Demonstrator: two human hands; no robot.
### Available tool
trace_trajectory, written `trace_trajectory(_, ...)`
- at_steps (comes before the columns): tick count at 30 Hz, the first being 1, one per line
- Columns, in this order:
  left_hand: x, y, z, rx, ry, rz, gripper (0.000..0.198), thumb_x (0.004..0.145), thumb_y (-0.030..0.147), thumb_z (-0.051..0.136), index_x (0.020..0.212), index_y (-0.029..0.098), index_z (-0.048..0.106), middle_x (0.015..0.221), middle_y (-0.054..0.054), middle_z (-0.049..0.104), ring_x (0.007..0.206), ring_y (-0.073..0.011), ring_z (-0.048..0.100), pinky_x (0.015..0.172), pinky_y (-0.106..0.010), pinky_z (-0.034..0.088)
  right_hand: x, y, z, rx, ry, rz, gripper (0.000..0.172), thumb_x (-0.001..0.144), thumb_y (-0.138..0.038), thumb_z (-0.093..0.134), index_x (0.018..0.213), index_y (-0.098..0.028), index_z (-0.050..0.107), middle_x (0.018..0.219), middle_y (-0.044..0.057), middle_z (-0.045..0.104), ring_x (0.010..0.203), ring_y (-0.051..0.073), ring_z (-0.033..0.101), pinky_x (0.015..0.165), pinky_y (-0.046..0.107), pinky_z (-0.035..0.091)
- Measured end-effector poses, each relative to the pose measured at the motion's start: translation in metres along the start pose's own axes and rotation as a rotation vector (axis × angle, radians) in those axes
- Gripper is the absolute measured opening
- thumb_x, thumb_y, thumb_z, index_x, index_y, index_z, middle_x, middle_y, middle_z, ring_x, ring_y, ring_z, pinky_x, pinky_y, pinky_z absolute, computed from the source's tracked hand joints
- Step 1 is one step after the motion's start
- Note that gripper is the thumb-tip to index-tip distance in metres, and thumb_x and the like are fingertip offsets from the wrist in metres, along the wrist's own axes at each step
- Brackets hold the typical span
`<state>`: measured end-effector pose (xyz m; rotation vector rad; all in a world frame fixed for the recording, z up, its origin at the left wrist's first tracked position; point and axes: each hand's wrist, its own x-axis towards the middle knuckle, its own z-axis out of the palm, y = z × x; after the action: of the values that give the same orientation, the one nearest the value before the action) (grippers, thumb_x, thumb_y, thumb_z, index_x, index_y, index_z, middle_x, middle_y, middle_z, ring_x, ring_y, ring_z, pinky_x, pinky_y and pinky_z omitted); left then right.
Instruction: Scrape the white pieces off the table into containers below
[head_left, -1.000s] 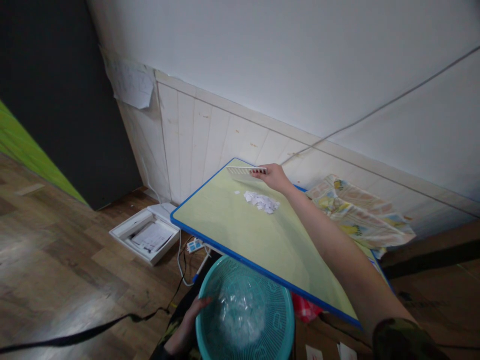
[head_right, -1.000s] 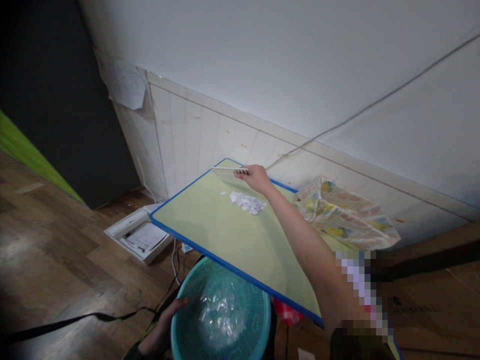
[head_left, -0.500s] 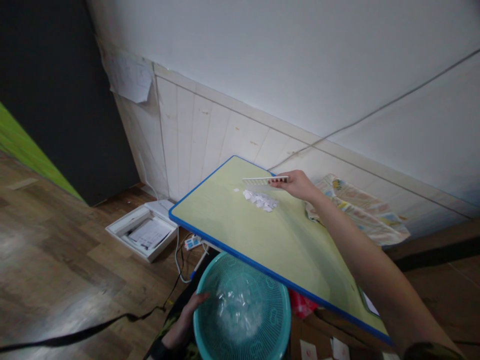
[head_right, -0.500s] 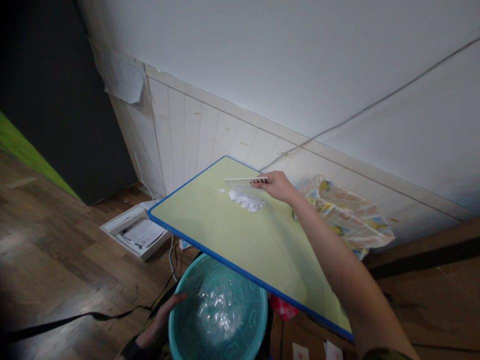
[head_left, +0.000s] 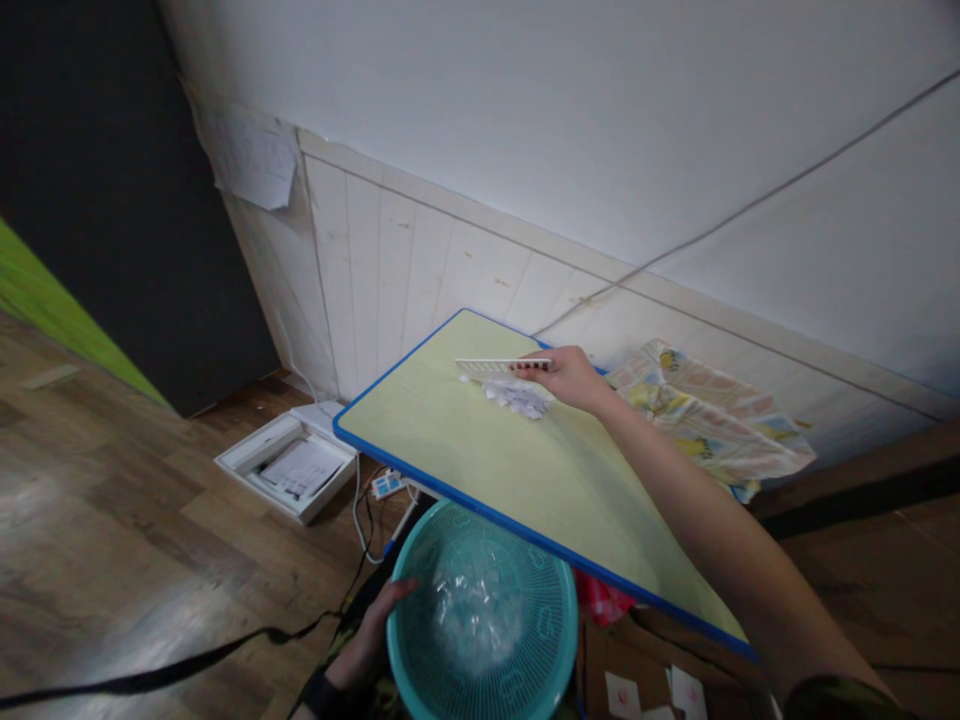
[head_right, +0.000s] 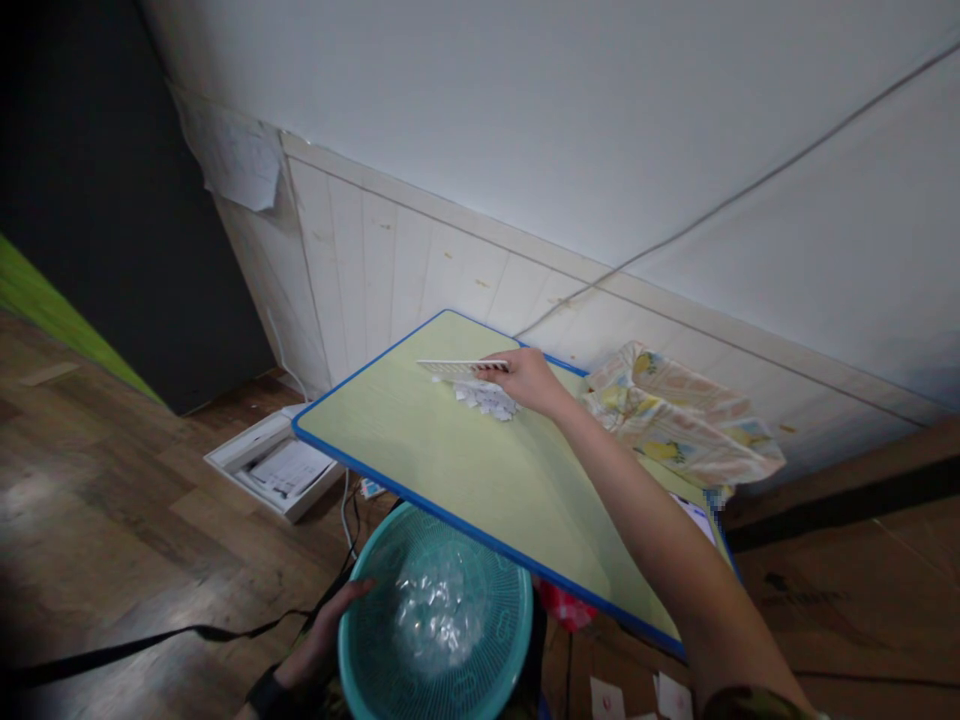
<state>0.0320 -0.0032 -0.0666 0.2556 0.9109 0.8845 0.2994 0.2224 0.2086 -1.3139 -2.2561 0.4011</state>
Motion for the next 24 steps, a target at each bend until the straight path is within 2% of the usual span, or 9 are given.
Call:
trace_trajectory(4,0.003,-0.003,-0.004,0.035,0.003,0.003,0.041,0.068,0.039,0.077,0.102,0.016,0.075,0.088,-0.008,0.078,0.077,-0.0283,0.07,0.077,-0.04,0.052,-0.012,-0.012,-0.013,0.063,-0.066,0.019,0.04,0.078,-0.049,0.067,0.1,-0.017,0.078,0.075,0.002,0.071,0.061,0.014,0.053,0.055,0.024,0.033)
trace_trajectory(9,0.004,-0.002,-0.004,0.054,-0.024,-0.022,0.049,0.069,0.044,0.074,0.108,0.015,0.073,0.098,-0.012,0.078,0.087,-0.0332,0.07,0.079,-0.042,0.052,-0.019,-0.01,-0.022,-0.047,0.062,0.058,0.04,0.081,-0.049,0.063,0.097,-0.015,0.079,0.068,0.002,0.067,0.057,0.013,0.048,0.054,0.025,0.03)
trace_trajectory(11,0.003,-0.001,-0.001,0.044,-0.023,-0.026,0.048,0.067,0.043,0.076,0.106,0.015,0.073,0.095,-0.011,0.078,0.084,-0.0322,0.07,0.075,-0.041,0.052,-0.017,-0.006,-0.019,-0.076,0.069,0.068,0.039,0.081,-0.049,0.063,0.094,-0.015,0.079,0.063,0.001,0.063,0.056,0.013,0.046,0.053,0.025,0.029)
trace_trajectory(15,-0.001,0.001,0.003,0.028,-0.01,-0.011,0.037,0.068,0.04,0.077,0.095,0.015,0.075,0.076,-0.006,0.076,0.067,-0.0256,0.067,0.066,-0.036,0.05,-0.013,-0.002,-0.013,-0.042,0.027,0.084,0.039,0.079,-0.049,0.065,0.092,-0.015,0.078,0.059,-0.001,0.059,0.054,0.012,0.043,0.052,0.025,0.028)
trace_trajectory(20,0.001,0.0,0.0,0.016,-0.026,-0.015,0.042,0.069,0.04,0.076,0.103,0.016,0.073,0.091,-0.008,0.078,0.08,-0.0296,0.07,0.073,-0.039,0.052,-0.013,-0.009,-0.015,-0.037,0.068,0.055,0.038,0.081,-0.048,0.064,0.092,-0.015,0.078,0.063,0.0,0.062,0.056,0.012,0.045,0.053,0.024,0.029)
trace_trajectory(24,0.003,-0.001,-0.003,0.046,-0.022,-0.008,0.037,0.073,0.039,0.073,0.102,0.016,0.073,0.086,-0.006,0.078,0.077,-0.0283,0.07,0.075,-0.04,0.052,-0.015,-0.011,-0.016,-0.123,0.055,0.07,0.037,0.081,-0.047,0.063,0.088,-0.015,0.078,0.056,-0.001,0.056,0.054,0.011,0.043,0.052,0.025,0.027)
